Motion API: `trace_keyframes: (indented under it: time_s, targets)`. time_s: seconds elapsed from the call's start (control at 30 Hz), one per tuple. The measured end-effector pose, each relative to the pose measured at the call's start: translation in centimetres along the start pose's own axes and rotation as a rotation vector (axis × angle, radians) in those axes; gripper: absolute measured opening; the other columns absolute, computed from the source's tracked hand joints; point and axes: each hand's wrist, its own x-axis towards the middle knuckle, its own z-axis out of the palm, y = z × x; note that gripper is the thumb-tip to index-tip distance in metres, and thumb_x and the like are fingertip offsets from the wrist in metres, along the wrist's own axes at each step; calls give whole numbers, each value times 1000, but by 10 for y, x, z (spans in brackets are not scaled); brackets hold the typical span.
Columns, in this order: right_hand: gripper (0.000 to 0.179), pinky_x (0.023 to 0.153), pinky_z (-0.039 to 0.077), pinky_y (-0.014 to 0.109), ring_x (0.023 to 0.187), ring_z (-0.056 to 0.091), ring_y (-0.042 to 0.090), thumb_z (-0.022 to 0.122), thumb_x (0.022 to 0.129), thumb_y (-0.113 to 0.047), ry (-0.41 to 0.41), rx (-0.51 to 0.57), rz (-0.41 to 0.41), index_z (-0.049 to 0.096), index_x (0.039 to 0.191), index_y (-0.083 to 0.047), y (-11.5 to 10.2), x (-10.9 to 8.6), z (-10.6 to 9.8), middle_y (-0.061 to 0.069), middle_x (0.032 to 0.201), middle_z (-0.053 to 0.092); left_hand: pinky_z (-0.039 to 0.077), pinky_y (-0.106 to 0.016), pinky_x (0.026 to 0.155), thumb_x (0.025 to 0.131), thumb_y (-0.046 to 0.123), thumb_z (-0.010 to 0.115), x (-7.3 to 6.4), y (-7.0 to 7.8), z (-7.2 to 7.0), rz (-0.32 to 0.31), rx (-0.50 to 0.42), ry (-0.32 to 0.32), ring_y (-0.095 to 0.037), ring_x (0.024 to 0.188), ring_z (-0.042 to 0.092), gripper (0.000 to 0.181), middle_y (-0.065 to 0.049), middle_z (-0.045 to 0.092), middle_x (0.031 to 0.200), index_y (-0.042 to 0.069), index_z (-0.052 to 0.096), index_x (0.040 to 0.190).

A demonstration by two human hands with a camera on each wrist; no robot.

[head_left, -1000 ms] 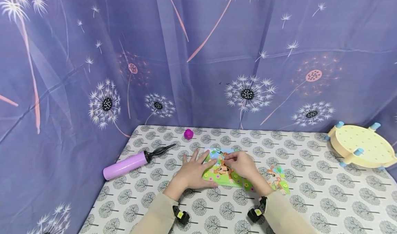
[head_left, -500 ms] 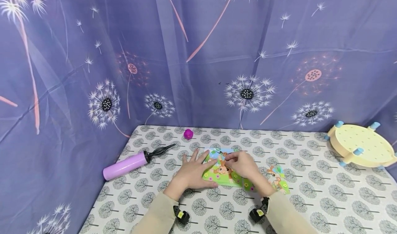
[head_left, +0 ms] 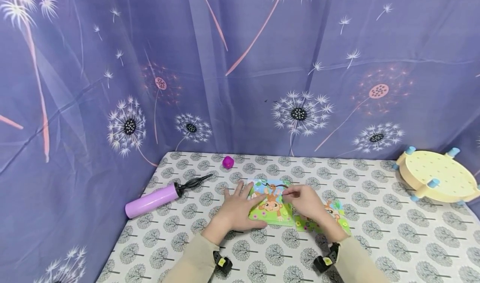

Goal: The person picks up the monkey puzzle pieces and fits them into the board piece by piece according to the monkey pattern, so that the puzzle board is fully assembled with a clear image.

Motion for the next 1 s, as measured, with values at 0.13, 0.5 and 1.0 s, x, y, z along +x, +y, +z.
trace_keyframes:
  time_s: [0.13,0.5,1.0]
  targets:
    - [18,71,54,34,86,66,15,73,97,-19,24,-5,15,78,111,-9,13,-6,-14,2,101,75,19,-80,112,88,83,51,1,3,1,41,-13,-4,-32,158,15,93,1,17,173,35,31,164]
    - [26,61,51,31,77,65,19,71,100,-22,134,-59,37,75,117,-3,50,-32,-76,9,103,76,21,-76,115,88,82,51,3,11,-2,66,-19,-26,-40,156,15,88,-7,15,173,43,29,163]
    - [48,62,54,25,77,59,12,84,88,-16,-2,5,16,67,126,8,92,-54,-112,8,94,64,20,-77,115,102,64,46,5,13,1,83,-47,19,-43,155,18,61,1,24,171,43,39,159]
